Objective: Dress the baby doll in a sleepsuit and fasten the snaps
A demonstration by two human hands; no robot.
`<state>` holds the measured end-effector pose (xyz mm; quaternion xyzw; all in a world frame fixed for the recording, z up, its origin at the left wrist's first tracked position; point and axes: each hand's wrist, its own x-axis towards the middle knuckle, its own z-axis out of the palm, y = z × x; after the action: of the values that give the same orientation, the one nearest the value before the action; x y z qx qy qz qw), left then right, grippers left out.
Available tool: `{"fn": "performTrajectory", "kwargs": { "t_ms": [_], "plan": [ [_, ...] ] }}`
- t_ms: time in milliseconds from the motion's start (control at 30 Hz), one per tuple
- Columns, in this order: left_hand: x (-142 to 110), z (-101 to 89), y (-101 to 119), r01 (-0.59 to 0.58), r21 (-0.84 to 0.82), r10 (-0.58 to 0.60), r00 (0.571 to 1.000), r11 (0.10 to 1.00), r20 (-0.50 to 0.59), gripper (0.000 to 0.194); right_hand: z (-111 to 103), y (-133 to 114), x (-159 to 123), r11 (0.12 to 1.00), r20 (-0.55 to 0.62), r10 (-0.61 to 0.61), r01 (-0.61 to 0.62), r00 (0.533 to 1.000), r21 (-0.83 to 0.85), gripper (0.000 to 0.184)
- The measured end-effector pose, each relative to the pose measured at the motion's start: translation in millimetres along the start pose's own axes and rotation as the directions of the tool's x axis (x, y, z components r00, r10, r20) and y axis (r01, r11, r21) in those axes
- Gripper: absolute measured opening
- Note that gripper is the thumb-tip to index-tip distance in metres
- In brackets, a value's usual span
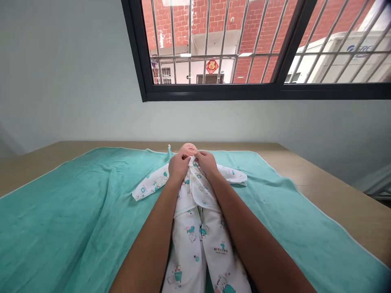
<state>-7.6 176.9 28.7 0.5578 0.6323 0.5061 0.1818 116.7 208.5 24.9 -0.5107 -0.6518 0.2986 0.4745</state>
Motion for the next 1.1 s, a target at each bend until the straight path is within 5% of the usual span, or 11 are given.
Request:
{"fn": "performTrajectory", "kwargs": {
  "t_ms": [100,233,333,500,767,1100],
  "plan": [
    [0,0.2,1,0.007,-0.067,-0.009,1.0,0.998,-0.027,0.009,0,2,0,0.965,0.059,0.046,-0.06,0.997,0.254,0.022],
    [-1,2.0,3,0.042,-0.264,-0.061,0.996,0.964,-0.064,0.008,-1,-1,-2,0.939,0.135,0.03,-0.074,0.99,0.335,0.02],
    [-1,2.6,4,0.084,-0.378,-0.107,0.993,0.922,-0.04,0.009,-3,-2,-4,0.95,0.166,0.009,-0.06,0.986,0.308,0.019],
    [1,3.5,2,0.042,-0.339,-0.047,0.999,0.94,-0.006,0.005,-4,-5,-4,0.983,0.149,0.044,-0.07,0.988,0.171,0.024],
    [5,7.6,-5,0.028,-0.302,-0.034,0.999,0.953,-0.014,0.01,3,-21,2,0.945,0.081,-0.009,0.035,0.997,-0.327,0.039],
    [4,5.6,-4,0.088,-0.366,-0.105,0.994,0.927,-0.029,0.011,1,-8,4,0.996,0.091,0.084,-0.082,0.992,-0.035,0.016]
  ]
}}
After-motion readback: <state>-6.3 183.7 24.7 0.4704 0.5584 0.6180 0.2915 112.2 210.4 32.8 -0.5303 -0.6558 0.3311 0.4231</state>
